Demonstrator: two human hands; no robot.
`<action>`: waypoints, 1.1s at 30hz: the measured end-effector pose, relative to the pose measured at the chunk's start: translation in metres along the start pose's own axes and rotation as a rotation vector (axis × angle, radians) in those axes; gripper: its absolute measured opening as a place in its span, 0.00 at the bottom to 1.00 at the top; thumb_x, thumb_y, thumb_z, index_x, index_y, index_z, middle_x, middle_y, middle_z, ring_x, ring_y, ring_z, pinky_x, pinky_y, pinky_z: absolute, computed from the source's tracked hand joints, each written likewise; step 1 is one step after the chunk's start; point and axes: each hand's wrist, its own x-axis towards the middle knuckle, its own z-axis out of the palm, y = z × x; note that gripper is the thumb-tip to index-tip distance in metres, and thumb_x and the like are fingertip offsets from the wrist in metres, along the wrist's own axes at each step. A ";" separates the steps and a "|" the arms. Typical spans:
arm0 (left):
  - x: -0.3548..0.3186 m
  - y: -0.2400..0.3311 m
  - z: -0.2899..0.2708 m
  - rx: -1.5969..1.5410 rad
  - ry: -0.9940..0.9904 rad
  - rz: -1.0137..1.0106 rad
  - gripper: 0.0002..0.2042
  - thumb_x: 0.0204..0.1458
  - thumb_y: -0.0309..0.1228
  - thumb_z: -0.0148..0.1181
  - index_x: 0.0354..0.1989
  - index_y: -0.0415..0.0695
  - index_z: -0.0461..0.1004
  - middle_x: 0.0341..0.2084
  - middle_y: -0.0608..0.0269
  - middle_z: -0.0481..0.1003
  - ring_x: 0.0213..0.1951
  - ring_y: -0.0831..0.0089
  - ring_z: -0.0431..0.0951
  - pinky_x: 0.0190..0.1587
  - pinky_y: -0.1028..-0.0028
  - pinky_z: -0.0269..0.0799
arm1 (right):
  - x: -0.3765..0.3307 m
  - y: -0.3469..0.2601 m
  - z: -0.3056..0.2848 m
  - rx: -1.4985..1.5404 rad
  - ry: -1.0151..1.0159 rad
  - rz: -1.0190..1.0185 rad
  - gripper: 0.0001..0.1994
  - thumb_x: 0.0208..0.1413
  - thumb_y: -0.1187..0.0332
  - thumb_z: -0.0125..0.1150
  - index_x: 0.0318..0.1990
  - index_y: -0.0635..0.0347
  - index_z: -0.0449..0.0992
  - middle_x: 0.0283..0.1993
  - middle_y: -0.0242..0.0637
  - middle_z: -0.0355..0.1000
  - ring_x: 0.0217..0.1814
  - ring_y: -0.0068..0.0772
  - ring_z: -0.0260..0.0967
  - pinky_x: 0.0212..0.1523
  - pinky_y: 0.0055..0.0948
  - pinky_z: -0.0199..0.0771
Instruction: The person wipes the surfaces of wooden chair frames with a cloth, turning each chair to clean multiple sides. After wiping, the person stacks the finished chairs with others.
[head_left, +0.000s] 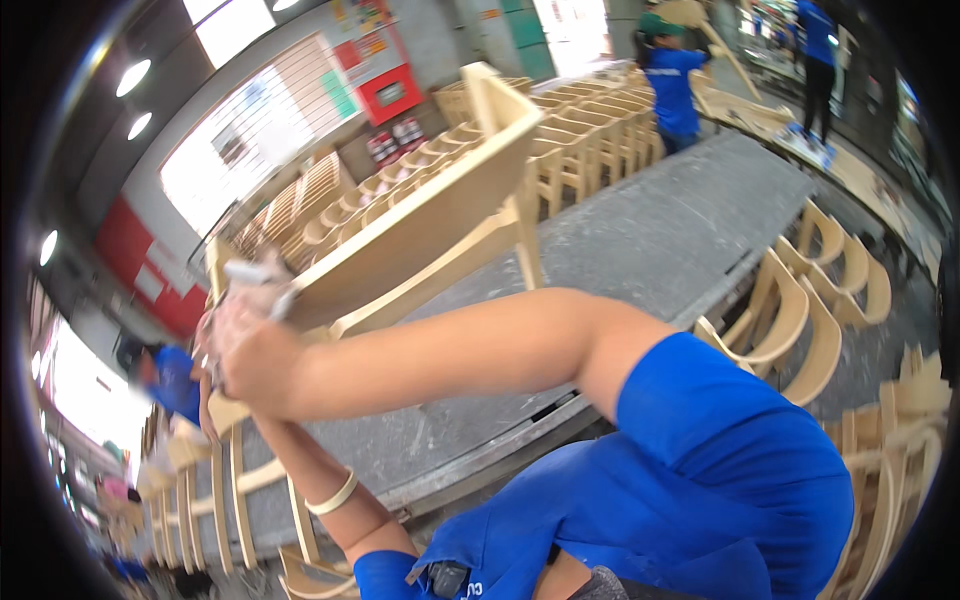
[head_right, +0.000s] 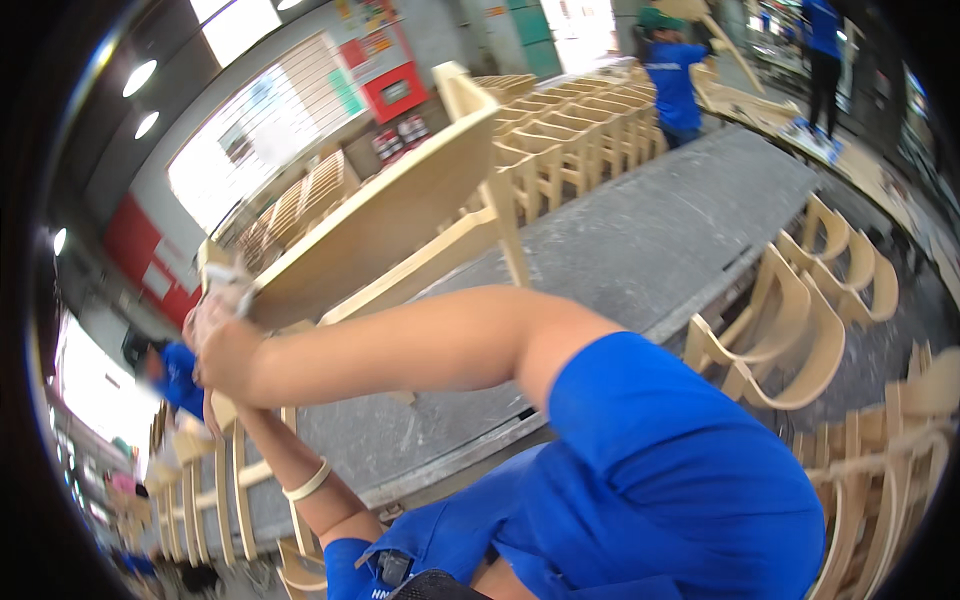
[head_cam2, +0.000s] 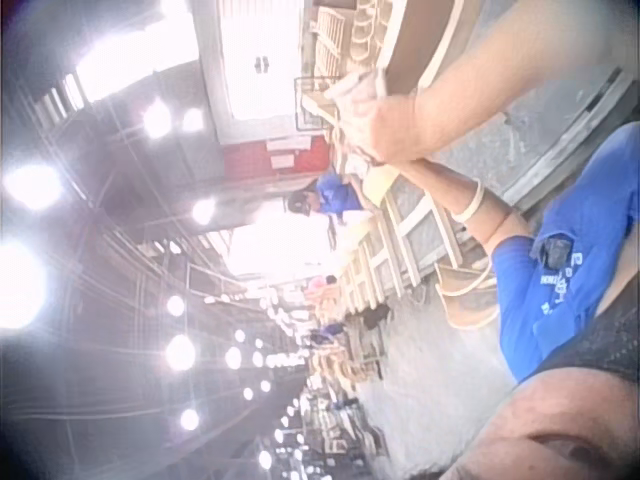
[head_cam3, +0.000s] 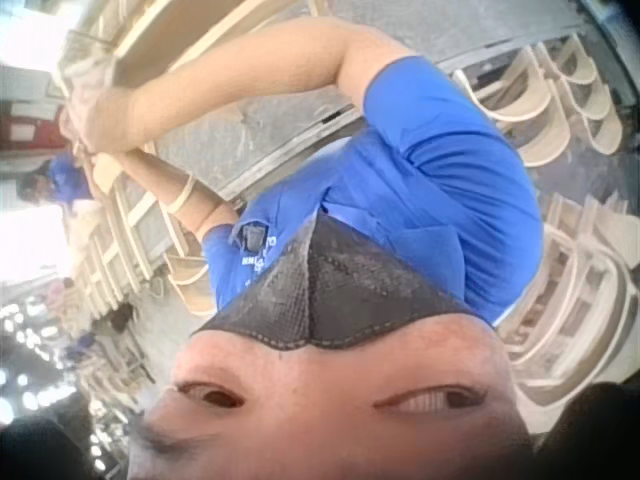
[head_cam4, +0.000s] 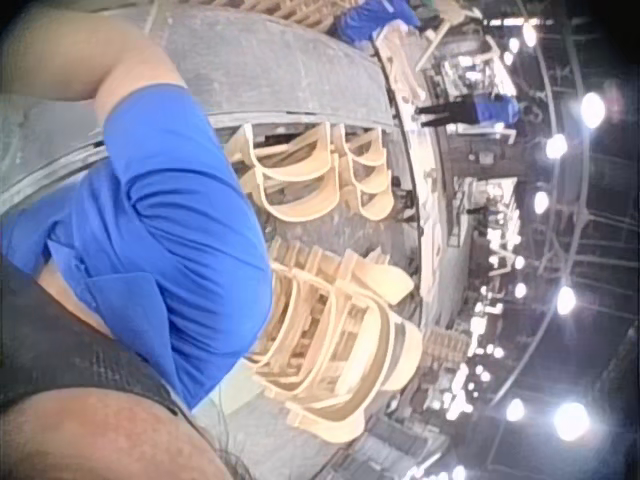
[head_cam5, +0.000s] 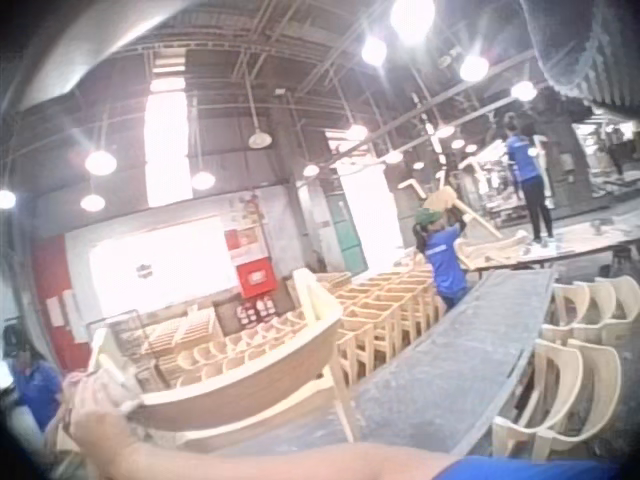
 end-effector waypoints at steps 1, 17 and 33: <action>0.000 0.000 0.007 -0.218 0.043 0.088 0.21 0.56 0.32 0.52 0.57 0.39 0.65 0.53 0.52 0.69 0.55 0.66 0.69 0.62 0.66 0.61 | 0.015 -0.003 0.005 -0.155 -0.192 -0.040 0.30 0.56 0.52 0.49 0.53 0.74 0.72 0.54 0.60 0.69 0.60 0.63 0.61 0.61 0.55 0.54; 0.043 -0.048 0.033 -1.145 -0.231 0.339 0.14 0.50 0.20 0.60 0.46 0.38 0.68 0.39 0.65 0.68 0.43 0.75 0.69 0.51 0.75 0.63 | -0.156 0.188 -0.163 -0.147 0.122 0.336 0.15 0.51 0.76 0.59 0.48 0.62 0.76 0.49 0.42 0.74 0.56 0.42 0.69 0.57 0.35 0.70; 0.005 0.137 -0.014 -1.026 0.026 0.593 0.15 0.64 0.33 0.48 0.53 0.35 0.69 0.47 0.56 0.72 0.48 0.64 0.72 0.50 0.67 0.69 | -0.114 0.227 -0.181 0.233 -0.059 0.324 0.21 0.51 0.51 0.59 0.25 0.64 0.79 0.23 0.43 0.74 0.31 0.45 0.73 0.44 0.40 0.65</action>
